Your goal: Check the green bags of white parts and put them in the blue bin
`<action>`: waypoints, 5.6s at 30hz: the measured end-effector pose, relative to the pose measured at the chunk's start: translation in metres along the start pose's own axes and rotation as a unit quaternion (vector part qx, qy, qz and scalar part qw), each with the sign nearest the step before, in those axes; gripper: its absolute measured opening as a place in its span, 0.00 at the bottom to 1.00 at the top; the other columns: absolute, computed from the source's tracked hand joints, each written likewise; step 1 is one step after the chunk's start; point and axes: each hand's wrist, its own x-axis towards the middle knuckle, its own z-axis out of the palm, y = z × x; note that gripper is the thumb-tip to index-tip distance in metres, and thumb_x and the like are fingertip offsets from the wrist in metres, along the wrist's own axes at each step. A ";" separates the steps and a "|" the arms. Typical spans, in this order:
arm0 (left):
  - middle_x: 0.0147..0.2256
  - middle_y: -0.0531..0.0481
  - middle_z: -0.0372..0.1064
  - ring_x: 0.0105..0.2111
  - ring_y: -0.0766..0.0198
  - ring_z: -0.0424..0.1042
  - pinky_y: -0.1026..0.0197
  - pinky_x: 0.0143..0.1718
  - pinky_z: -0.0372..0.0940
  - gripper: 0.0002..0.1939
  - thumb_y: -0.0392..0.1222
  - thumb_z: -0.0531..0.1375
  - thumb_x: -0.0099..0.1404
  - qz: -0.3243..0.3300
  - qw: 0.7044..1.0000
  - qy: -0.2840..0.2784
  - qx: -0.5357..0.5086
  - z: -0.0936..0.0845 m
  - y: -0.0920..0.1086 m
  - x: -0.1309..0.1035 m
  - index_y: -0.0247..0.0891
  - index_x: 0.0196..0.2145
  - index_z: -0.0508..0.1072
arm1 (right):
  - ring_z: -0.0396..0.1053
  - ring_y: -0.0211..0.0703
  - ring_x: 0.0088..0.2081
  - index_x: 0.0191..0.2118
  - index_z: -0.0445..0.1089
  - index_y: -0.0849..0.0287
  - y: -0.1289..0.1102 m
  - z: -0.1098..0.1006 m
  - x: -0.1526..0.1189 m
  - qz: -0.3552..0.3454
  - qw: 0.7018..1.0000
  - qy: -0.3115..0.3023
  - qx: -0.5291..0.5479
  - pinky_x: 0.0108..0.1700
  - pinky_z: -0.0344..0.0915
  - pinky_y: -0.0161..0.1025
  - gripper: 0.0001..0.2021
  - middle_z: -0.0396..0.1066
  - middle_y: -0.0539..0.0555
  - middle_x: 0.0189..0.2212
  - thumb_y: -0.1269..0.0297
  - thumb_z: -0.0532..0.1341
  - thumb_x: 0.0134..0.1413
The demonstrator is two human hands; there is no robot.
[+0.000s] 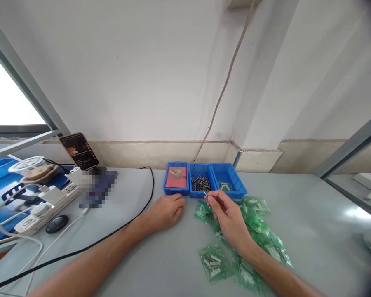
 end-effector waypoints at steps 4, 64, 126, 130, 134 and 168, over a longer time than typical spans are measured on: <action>0.37 0.50 0.69 0.36 0.61 0.70 0.61 0.39 0.63 0.09 0.31 0.52 0.74 -0.004 0.999 0.016 -0.031 0.004 -0.003 0.000 0.39 0.38 0.69 | 0.64 0.41 0.30 0.44 0.73 0.55 0.002 0.000 0.000 -0.002 1.000 -0.002 -0.004 0.31 0.59 0.37 0.16 0.71 0.51 0.34 0.46 0.60 0.70; 0.35 0.48 0.79 0.30 0.59 0.77 0.64 0.29 0.63 0.10 0.35 0.55 0.76 -0.010 0.991 -0.020 0.128 0.001 0.005 0.001 0.41 0.51 0.73 | 0.60 0.41 0.30 0.42 0.68 0.53 -0.006 0.001 -0.002 -0.022 1.000 -0.003 0.007 0.32 0.62 0.36 0.13 0.64 0.48 0.31 0.48 0.62 0.70; 0.33 0.51 0.72 0.30 0.61 0.75 0.61 0.27 0.60 0.09 0.39 0.52 0.80 0.053 0.982 0.069 0.166 0.010 0.003 0.001 0.39 0.42 0.71 | 0.62 0.36 0.24 0.41 0.72 0.55 -0.008 0.002 0.002 -0.011 0.998 0.017 0.055 0.27 0.61 0.35 0.17 0.69 0.49 0.33 0.45 0.62 0.68; 0.33 0.51 0.71 0.30 0.60 0.74 0.61 0.27 0.59 0.09 0.38 0.52 0.80 0.054 0.984 0.053 0.164 0.007 0.004 0.000 0.39 0.43 0.71 | 0.61 0.36 0.24 0.41 0.72 0.55 -0.007 0.002 0.002 -0.012 0.998 0.016 0.056 0.27 0.61 0.35 0.16 0.69 0.49 0.33 0.45 0.62 0.68; 0.35 0.50 0.72 0.30 0.61 0.74 0.62 0.27 0.59 0.08 0.38 0.52 0.80 0.048 0.985 0.029 0.163 0.004 0.005 0.000 0.39 0.45 0.71 | 0.61 0.36 0.24 0.41 0.72 0.54 -0.006 0.002 0.003 -0.014 0.998 0.014 0.061 0.27 0.61 0.35 0.17 0.69 0.49 0.33 0.45 0.62 0.68; 0.28 0.53 0.68 0.22 0.65 0.69 0.63 0.20 0.52 0.12 0.40 0.51 0.81 0.133 0.957 0.146 0.215 0.005 0.004 0.001 0.39 0.40 0.71 | 0.61 0.35 0.25 0.41 0.72 0.55 -0.004 0.001 0.002 -0.021 0.998 0.006 0.053 0.27 0.60 0.34 0.16 0.68 0.48 0.33 0.46 0.60 0.70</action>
